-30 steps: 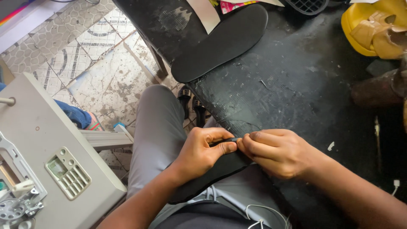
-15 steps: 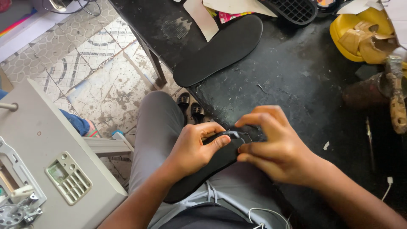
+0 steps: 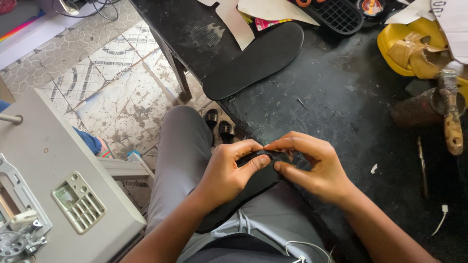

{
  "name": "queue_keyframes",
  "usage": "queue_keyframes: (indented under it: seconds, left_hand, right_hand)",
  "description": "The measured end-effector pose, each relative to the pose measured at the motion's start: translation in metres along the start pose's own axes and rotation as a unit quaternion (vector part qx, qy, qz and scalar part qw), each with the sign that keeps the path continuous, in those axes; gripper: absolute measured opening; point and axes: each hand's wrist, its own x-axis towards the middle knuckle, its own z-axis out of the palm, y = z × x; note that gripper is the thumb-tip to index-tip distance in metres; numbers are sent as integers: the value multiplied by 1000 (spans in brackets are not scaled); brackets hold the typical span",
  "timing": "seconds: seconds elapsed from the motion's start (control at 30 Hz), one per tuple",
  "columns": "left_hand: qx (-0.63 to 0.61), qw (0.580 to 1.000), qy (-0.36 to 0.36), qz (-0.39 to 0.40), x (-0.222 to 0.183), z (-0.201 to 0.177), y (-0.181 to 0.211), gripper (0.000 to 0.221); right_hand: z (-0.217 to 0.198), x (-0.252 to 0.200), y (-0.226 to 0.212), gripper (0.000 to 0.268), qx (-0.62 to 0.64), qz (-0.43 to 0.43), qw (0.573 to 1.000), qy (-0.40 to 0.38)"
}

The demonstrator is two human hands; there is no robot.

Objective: The recorder is manually fitting and assembling a black shoe sole at a workbench.

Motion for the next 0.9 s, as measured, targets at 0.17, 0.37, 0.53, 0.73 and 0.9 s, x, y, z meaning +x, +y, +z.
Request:
queue_keyframes:
  seconds: [0.17,0.37,0.53,0.73,0.9]
  left_hand:
    - [5,999,22,31,-5,3,-5,20]
    - [14,999,-6,28,-3,-1,9,17]
    - [27,998,-36,34,-3,-1,3,20]
    - [51,995,-23,84,-4,4,-1,23]
    - [70,992,-28,100,-3,4,-2,22]
  right_hand:
    - [-2,-3,8,33,74,49,996,3]
    - [-6,-6,19,24,205,172,963,38]
    - [-3,-9,27,17,254,146,955,41]
    - [-1,-9,18,9,141,36,989,24]
    - [-5,0,4,22,-75,-85,993,25]
